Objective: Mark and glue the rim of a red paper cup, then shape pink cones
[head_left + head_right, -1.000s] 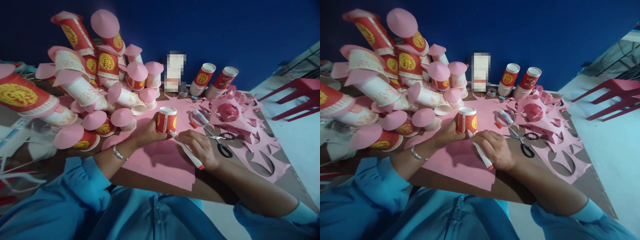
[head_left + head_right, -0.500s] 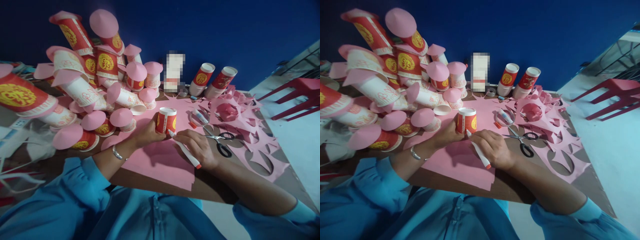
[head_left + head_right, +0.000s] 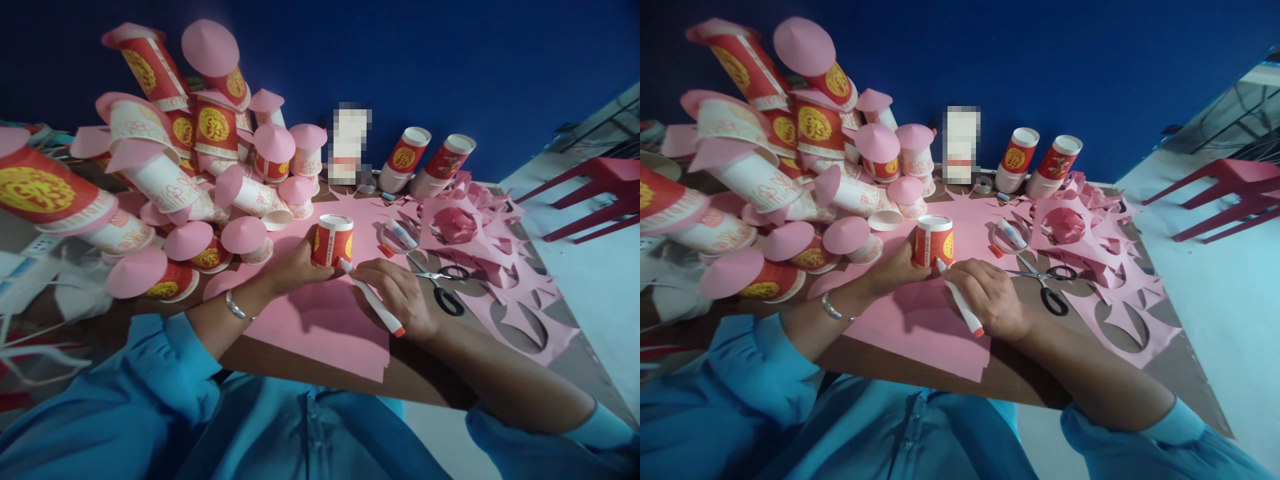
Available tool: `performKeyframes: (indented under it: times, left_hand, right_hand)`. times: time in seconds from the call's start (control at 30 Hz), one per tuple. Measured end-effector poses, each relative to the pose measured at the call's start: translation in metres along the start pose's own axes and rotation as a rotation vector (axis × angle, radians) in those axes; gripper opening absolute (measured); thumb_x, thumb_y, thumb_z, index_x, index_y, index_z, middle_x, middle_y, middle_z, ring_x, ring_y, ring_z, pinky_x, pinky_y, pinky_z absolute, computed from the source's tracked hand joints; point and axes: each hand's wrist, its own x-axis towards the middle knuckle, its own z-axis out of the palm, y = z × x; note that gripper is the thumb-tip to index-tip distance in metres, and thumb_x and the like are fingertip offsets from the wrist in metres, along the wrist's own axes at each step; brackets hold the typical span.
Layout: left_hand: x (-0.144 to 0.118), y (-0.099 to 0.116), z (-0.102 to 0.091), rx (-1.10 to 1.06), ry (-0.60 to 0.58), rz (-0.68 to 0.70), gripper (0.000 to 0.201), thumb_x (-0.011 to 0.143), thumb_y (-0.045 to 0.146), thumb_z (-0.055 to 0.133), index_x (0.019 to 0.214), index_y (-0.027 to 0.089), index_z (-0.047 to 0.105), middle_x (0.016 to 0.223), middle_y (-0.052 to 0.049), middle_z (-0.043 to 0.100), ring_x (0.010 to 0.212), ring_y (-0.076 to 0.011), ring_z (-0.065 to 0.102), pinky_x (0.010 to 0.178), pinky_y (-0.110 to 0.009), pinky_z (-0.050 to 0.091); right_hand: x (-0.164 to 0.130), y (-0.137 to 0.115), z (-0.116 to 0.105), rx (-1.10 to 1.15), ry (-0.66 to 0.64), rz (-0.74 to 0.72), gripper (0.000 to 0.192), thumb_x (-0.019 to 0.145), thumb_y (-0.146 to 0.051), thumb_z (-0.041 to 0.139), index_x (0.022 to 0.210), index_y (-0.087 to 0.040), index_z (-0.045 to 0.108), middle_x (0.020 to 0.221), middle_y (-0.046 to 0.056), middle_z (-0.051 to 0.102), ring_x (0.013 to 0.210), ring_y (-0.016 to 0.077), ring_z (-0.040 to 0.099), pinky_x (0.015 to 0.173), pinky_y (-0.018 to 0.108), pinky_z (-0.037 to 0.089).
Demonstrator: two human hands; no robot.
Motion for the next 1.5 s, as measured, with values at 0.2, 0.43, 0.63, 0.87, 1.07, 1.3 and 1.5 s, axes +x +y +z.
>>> performKeyframes:
  times: [0.2, 0.43, 0.63, 0.87, 1.07, 1.3, 1.5]
  left_hand:
    - [0.0010, -0.0028, -0.0020, 0.048, 0.005, 0.033, 0.073, 0.076, 0.044, 0.090, 0.133, 0.024, 0.049, 0.131, -0.010, 0.067, 0.121, -0.0307, 0.067, 0.097, -0.044, 0.057]
    - [0.0004, -0.0031, -0.0018, 0.032, 0.008, 0.006, 0.078, 0.071, 0.040, 0.095, 0.132, 0.022, 0.049, 0.127, -0.009, 0.068, 0.116, -0.0291, 0.068, 0.094, -0.041, 0.057]
    - [0.0004, -0.0035, -0.0019, 0.028, 0.013, 0.009, 0.080, 0.071, 0.039, 0.096, 0.135, 0.023, 0.050, 0.126, -0.009, 0.068, 0.114, -0.0284, 0.068, 0.095, -0.042, 0.056]
    - [0.0004, -0.0031, -0.0015, 0.010, -0.001, 0.005, 0.080, 0.072, 0.038, 0.095, 0.136, 0.024, 0.048, 0.128, -0.010, 0.066, 0.119, -0.0292, 0.066, 0.097, -0.043, 0.056]
    - [0.0008, -0.0046, -0.0030, 0.052, 0.009, 0.037, 0.077, 0.073, 0.040, 0.094, 0.135, 0.024, 0.050, 0.132, -0.010, 0.067, 0.121, -0.0310, 0.067, 0.099, -0.045, 0.057]
    - [0.0008, -0.0022, -0.0017, 0.031, 0.009, 0.027, 0.079, 0.071, 0.041, 0.095, 0.134, 0.024, 0.050, 0.129, -0.009, 0.066, 0.119, -0.0307, 0.067, 0.098, -0.045, 0.057]
    - [0.0002, -0.0023, -0.0015, 0.030, 0.009, 0.018, 0.080, 0.070, 0.040, 0.096, 0.133, 0.024, 0.049, 0.128, -0.009, 0.066, 0.118, -0.0297, 0.066, 0.098, -0.044, 0.056]
  right_hand:
    - [0.0010, -0.0021, -0.0007, -0.010, -0.006, 0.007, 0.021, 0.100, -0.011, 0.069, 0.120, -0.014, 0.063, 0.095, 0.010, 0.077, 0.085, 0.0218, 0.076, 0.074, 0.036, 0.068]
    - [0.0037, -0.0047, -0.0028, -0.018, 0.007, -0.004, 0.023, 0.101, -0.013, 0.067, 0.123, -0.016, 0.062, 0.094, 0.011, 0.077, 0.081, 0.0216, 0.075, 0.069, 0.035, 0.066]
    - [0.0035, -0.0045, -0.0028, -0.007, -0.001, -0.007, 0.023, 0.100, -0.012, 0.066, 0.123, -0.016, 0.063, 0.094, 0.010, 0.077, 0.081, 0.0215, 0.075, 0.069, 0.035, 0.066]
    - [0.0021, -0.0021, -0.0014, -0.017, -0.002, 0.001, 0.025, 0.101, -0.013, 0.068, 0.125, -0.016, 0.063, 0.096, 0.009, 0.078, 0.083, 0.0218, 0.076, 0.070, 0.036, 0.066]
    - [0.0032, -0.0043, -0.0005, -0.010, -0.006, 0.012, 0.022, 0.101, -0.013, 0.067, 0.122, -0.016, 0.062, 0.095, 0.010, 0.078, 0.082, 0.0213, 0.076, 0.071, 0.035, 0.066]
    - [0.0052, -0.0063, -0.0016, -0.002, 0.008, 0.002, 0.023, 0.100, -0.013, 0.067, 0.122, -0.016, 0.062, 0.093, 0.009, 0.077, 0.080, 0.0214, 0.076, 0.069, 0.034, 0.066]
    - [0.0048, -0.0064, -0.0025, 0.000, -0.007, 0.009, 0.025, 0.101, -0.012, 0.066, 0.125, -0.017, 0.062, 0.095, 0.010, 0.077, 0.081, 0.0214, 0.075, 0.070, 0.035, 0.066]
